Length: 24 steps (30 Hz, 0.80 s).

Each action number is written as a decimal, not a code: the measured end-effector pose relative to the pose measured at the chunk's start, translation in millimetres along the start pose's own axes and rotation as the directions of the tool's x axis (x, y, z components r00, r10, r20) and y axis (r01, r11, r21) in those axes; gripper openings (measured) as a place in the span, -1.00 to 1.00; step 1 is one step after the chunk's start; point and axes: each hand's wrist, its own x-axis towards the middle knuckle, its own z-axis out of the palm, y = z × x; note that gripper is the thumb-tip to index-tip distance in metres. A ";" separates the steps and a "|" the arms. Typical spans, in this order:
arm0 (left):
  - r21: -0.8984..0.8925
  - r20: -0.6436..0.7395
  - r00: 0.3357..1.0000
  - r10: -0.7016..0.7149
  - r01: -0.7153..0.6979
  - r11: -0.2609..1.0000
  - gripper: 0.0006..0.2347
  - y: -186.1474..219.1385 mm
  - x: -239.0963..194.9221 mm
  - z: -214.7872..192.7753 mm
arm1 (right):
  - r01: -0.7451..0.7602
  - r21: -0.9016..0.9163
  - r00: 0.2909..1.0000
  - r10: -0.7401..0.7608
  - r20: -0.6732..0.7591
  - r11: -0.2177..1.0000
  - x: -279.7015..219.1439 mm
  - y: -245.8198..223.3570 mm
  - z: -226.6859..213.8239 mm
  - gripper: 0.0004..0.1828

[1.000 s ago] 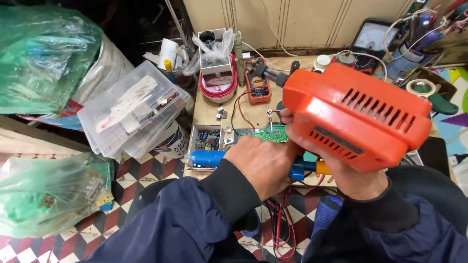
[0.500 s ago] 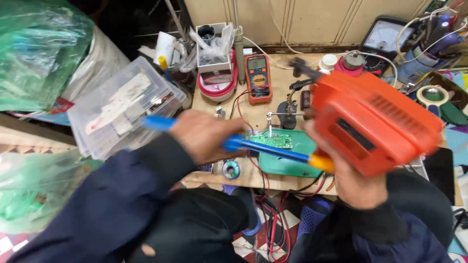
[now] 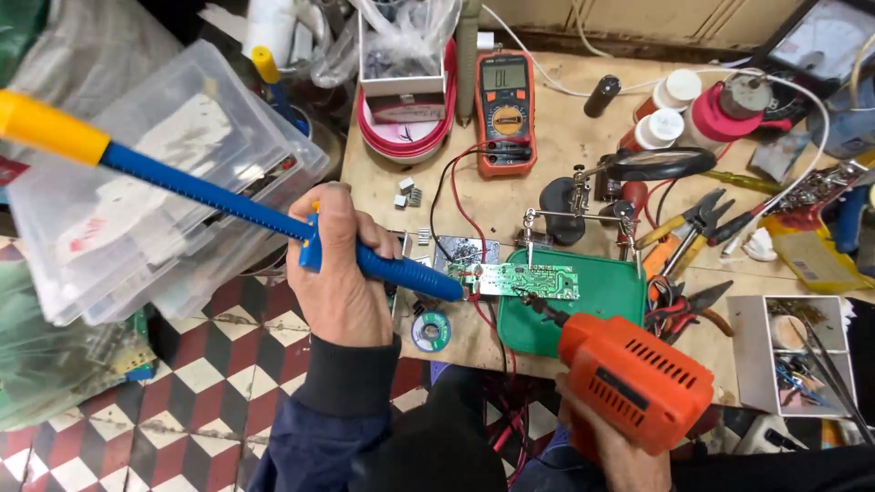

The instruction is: The person inspects a small circuit board, then uses a hot air gun and a desoldering pump to remove components from the board. The person repeatedly heats and desolders specific areas of the circuit board.

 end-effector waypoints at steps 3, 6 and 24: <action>0.022 -0.017 0.999 0.027 -0.026 0.999 -0.76 -14.8 4.6 -0.8 | -0.467 0.080 0.884 0.461 0.083 0.881 7.9 -7.0 9.8 -0.65; -0.022 -0.013 0.999 0.029 -0.030 0.999 -0.72 -26.2 4.6 -3.0 | 0.098 -0.125 0.994 -0.091 0.057 0.987 7.4 32.1 13.3 -0.21; 0.007 -0.083 0.996 -0.040 0.040 0.999 -0.52 -46.1 2.5 -4.1 | -0.045 -0.030 0.990 0.049 0.134 0.999 18.3 -11.5 25.8 -0.37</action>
